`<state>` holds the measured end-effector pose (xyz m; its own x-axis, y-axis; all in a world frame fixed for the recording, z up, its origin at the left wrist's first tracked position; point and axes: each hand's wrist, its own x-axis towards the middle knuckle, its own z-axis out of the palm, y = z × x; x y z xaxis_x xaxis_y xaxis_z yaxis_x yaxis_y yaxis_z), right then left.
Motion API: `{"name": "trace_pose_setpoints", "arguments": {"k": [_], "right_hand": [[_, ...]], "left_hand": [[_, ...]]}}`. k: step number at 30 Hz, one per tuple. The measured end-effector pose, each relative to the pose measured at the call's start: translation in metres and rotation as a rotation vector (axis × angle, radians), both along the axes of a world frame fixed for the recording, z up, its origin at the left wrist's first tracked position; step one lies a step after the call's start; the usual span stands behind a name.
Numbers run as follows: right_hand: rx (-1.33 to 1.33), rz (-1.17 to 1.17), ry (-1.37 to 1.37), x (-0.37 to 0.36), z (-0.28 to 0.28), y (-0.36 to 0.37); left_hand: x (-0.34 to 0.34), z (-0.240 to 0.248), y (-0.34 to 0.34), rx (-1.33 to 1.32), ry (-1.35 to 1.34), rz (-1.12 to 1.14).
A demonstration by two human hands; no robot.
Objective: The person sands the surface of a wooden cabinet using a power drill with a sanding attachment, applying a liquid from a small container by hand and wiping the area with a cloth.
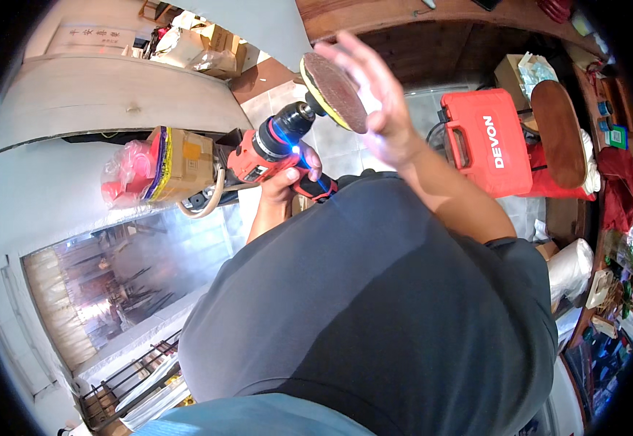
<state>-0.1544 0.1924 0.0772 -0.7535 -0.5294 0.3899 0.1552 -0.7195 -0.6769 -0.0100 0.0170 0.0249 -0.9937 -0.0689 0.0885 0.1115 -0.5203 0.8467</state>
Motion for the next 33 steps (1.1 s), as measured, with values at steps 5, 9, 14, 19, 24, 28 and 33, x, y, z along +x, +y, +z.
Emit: {"name": "trace_pose_setpoints", "arguments": {"k": [5, 9, 14, 19, 24, 28, 33], "right_hand": [[-0.109, 0.139, -0.245, 0.022, 0.008, -0.012], [0.213, 0.366, -0.047, 0.029, 0.032, -0.023], [0.496, 0.295, -0.096, 0.048, 0.07, -0.043], [0.438, 0.244, -0.082, 0.056, 0.062, -0.054], [0.449, 0.264, -0.085, 0.056, 0.059, -0.057], [0.43, 0.266, -0.09, 0.055, 0.058, -0.058], [0.377, 0.345, 0.001, 0.052, 0.058, -0.055]], "left_hand": [[-0.008, 0.001, 0.008, -0.131, 0.127, -0.006], [-0.004, -0.025, 0.004, -0.438, 0.259, 0.129], [-0.006, -0.038, 0.003, -0.564, 0.282, 0.198], [-0.003, -0.04, -0.001, -0.605, 0.281, 0.239], [0.001, -0.041, -0.003, -0.622, 0.273, 0.255], [0.002, -0.042, -0.006, -0.634, 0.258, 0.258], [0.005, -0.044, -0.007, -0.637, 0.249, 0.261]]}}
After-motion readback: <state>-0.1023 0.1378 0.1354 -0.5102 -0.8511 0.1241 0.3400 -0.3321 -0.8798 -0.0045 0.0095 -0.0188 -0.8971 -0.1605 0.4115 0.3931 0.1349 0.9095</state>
